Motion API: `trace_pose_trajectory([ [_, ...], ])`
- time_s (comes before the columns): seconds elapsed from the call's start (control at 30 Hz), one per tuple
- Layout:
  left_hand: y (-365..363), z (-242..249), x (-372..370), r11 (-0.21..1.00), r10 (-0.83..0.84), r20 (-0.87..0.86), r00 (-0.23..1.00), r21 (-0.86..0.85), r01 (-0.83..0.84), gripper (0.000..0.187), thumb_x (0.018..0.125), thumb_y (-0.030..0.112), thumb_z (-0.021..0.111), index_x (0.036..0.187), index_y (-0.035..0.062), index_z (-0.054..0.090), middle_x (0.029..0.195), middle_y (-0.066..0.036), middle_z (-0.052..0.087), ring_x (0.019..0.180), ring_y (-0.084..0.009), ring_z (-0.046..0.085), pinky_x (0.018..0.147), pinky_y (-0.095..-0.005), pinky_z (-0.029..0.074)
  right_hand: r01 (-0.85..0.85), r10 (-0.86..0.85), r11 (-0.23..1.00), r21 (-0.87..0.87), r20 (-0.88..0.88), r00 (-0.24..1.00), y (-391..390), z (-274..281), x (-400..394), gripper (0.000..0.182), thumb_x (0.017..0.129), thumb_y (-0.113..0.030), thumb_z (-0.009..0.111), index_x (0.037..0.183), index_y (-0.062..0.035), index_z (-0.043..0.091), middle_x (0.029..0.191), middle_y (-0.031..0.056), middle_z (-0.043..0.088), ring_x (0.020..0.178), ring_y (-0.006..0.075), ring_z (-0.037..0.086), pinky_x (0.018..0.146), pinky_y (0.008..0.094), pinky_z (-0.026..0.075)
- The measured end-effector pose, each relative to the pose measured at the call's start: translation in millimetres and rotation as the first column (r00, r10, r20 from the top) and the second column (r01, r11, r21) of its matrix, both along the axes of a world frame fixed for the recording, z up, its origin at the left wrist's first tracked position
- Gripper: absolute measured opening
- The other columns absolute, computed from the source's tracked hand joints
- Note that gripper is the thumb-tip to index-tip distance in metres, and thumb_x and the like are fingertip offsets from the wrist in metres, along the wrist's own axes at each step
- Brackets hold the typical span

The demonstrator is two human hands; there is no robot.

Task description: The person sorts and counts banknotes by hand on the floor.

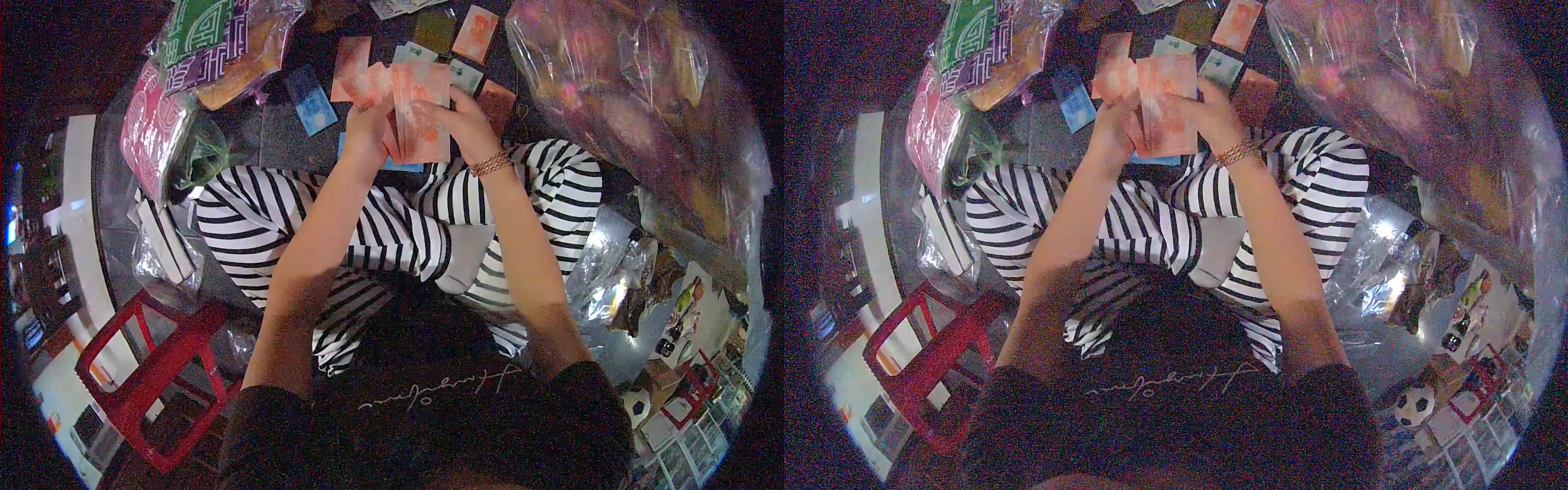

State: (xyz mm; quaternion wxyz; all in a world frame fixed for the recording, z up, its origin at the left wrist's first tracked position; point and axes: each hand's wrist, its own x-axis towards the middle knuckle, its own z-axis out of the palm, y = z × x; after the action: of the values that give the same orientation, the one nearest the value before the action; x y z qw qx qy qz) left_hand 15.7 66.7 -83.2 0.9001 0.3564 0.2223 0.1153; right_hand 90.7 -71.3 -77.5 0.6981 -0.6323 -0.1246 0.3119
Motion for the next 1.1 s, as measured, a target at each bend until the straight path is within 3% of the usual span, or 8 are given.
trace_pose_trajectory([
  [0.3, -1, 0, 0, 0.986, 0.034, -0.059, 0.998, -0.162, -0.043, 0.017, 0.089, 0.020, 0.051, 0.095, 0.0041, 0.052, 0.084, -0.004, 0.057, 0.072, -0.0183, 0.059, 0.059, -0.0304, 0.049, -0.016, 0.012, 0.999, -0.048, -0.077, 0.997, -1, 3, -1, 0.034, 0.077, -0.012, 0.065, 0.107, 0.0010, 0.056, 0.102, 0.0066, 0.060, 0.093, 0.0119, 0.056, 0.082, 0.0251, 0.043],
  [0.4, 12, -30, -5, 0.994, -0.061, 0.023, 0.998, -0.094, 0.063, 0.022, 0.089, 0.027, 0.050, 0.089, 0.0049, 0.051, 0.077, -0.002, 0.055, 0.066, -0.0166, 0.058, 0.053, -0.0292, 0.047, -0.008, 0.003, 0.998, -0.057, -0.086, 0.996, -1, 1, 0, 0.032, 0.078, -0.012, 0.063, 0.106, 0.0015, 0.056, 0.102, 0.0071, 0.061, 0.092, 0.0125, 0.057, 0.081, 0.0249, 0.043],
  [0.47, 27, -54, -4, 0.921, -0.316, 0.343, 0.884, -0.112, 0.373, 0.021, 0.089, 0.025, 0.051, 0.094, 0.0046, 0.052, 0.085, -0.004, 0.058, 0.074, -0.0178, 0.059, 0.064, -0.0327, 0.050, -0.013, 0.008, 0.998, -0.066, -0.074, 0.997, 0, 1, -1, 0.032, 0.078, -0.011, 0.063, 0.107, 0.0016, 0.056, 0.102, 0.0071, 0.061, 0.092, 0.0124, 0.057, 0.081, 0.0247, 0.044],
  [0.5, 19, -35, -3, 0.921, -0.317, 0.342, 0.884, -0.112, 0.373, 0.021, 0.089, 0.025, 0.051, 0.094, 0.0046, 0.052, 0.085, -0.004, 0.058, 0.074, -0.0178, 0.059, 0.064, -0.0327, 0.050, -0.017, 0.012, 0.997, -0.077, -0.062, 0.998, 0, 1, -1, 0.032, 0.079, -0.011, 0.062, 0.107, 0.0016, 0.056, 0.102, 0.0071, 0.061, 0.092, 0.0123, 0.057, 0.081, 0.0246, 0.044],
  [0.57, -3, 2, -2, 1.000, -0.024, -0.047, 0.999, -0.008, 0.024, 0.022, 0.087, 0.020, 0.053, 0.100, 0.0021, 0.053, 0.094, -0.006, 0.059, 0.082, -0.0182, 0.060, 0.070, -0.0322, 0.051, -0.024, 0.020, 0.997, -0.070, -0.060, 0.998, 0, 2, -2, 0.032, 0.079, -0.011, 0.062, 0.107, 0.0017, 0.056, 0.102, 0.0070, 0.061, 0.092, 0.0121, 0.057, 0.081, 0.0245, 0.044],
  [0.7, -9, 17, 0, 1.000, 0.002, 0.014, 1.000, -0.001, -0.002, 0.027, 0.086, 0.016, 0.055, 0.107, 0.0006, 0.052, 0.101, -0.008, 0.059, 0.089, -0.0188, 0.060, 0.075, -0.0318, 0.051, -0.047, 0.041, 0.996, -0.077, -0.078, 0.996, -1, 4, -1, 0.033, 0.079, -0.012, 0.062, 0.108, 0.0017, 0.056, 0.101, 0.0068, 0.061, 0.092, 0.0116, 0.057, 0.082, 0.0243, 0.044],
  [0.87, -3, 9, 0, 0.987, 0.011, -0.011, 1.000, -0.161, -0.013, 0.016, 0.084, 0.006, 0.055, 0.098, -0.0004, 0.055, 0.093, -0.008, 0.060, 0.078, -0.0176, 0.060, 0.066, -0.0289, 0.051, -0.026, 0.023, 0.999, -0.027, -0.087, 0.996, -1, -1, 0, 0.033, 0.079, -0.012, 0.062, 0.108, 0.0018, 0.056, 0.101, 0.0068, 0.061, 0.093, 0.0117, 0.057, 0.082, 0.0244, 0.044],
  [1.1, -5, 11, 1, 0.996, 0.066, -0.011, 0.998, -0.052, -0.066, 0.015, 0.081, 0.000, 0.056, 0.095, -0.0009, 0.055, 0.090, -0.008, 0.060, 0.079, -0.0175, 0.061, 0.066, -0.0292, 0.051, -0.043, 0.039, 0.999, -0.031, -0.099, 0.994, 0, 0, 0, 0.031, 0.079, -0.012, 0.063, 0.106, 0.0023, 0.056, 0.102, 0.0072, 0.061, 0.093, 0.0125, 0.057, 0.082, 0.0248, 0.043],
])
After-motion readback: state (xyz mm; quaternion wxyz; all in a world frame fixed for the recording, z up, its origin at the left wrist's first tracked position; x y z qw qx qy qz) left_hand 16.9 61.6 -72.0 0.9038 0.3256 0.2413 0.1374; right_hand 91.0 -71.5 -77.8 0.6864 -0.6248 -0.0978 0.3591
